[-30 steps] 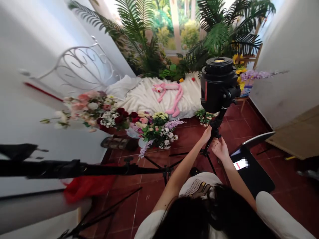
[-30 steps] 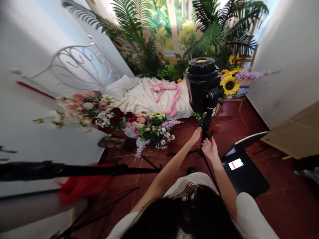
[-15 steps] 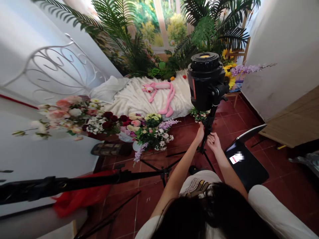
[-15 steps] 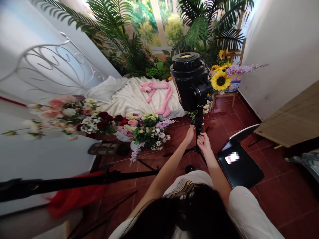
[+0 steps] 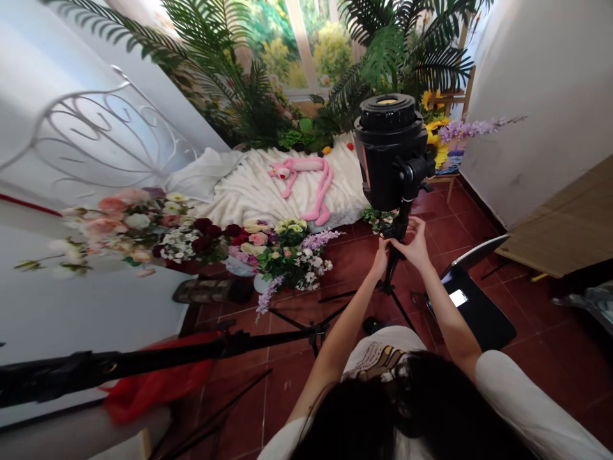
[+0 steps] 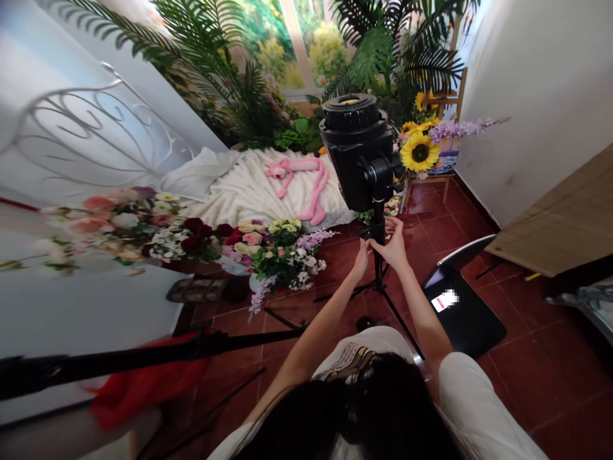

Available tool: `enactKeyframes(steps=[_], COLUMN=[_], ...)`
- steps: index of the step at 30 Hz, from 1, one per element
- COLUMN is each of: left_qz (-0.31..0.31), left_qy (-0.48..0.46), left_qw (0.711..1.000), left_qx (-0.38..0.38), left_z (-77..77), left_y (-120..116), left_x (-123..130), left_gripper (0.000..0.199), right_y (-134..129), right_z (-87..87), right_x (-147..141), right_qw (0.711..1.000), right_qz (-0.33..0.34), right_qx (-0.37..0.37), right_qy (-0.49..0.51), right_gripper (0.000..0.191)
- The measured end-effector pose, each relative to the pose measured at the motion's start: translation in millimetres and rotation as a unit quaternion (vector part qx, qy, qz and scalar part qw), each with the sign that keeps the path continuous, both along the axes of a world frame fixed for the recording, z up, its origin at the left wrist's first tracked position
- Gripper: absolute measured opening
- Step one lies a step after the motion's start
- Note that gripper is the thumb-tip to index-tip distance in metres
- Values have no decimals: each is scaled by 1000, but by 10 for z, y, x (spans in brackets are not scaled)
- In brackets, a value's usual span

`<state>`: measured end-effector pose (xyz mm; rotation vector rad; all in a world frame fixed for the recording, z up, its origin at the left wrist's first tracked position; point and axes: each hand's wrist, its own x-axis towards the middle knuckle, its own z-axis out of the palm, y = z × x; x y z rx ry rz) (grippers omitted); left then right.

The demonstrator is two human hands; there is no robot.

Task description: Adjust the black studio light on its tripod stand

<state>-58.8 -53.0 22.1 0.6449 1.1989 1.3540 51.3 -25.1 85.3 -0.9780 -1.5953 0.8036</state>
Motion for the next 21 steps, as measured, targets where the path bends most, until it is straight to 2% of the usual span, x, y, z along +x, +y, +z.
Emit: enactKeyframes(steps=[2,4,8,13,17,21], left_qz=[1,5,19,-10,-55,-77], left_qy=[-1,-2,24,108,164,196], left_qw=[1000,1000,999,990,974,965], left_qx=[5,1,15,92,147,154], left_z=[-15,-47,-175,-286,-211,-103], left_y=[17,37,65,37,54,138], left_x=[0,6,16,-19,-44,-32], left_gripper=[58,56,51,52,51,50], right_y=[96,151,146,110,161,263], right_z=[27,13,-54,-14,75,222], right_x=[-119,-190,-271,-343,-303,-231], right_qw=[999,998,998,995,996,995], right_qz=[32,33,-27,-70,-6,64], right_qx=[-22,-47,-63,-68,-61,-28], right_qy=[-5,-11,6,33,60,73], right_gripper=[71,67,55,45,52,62])
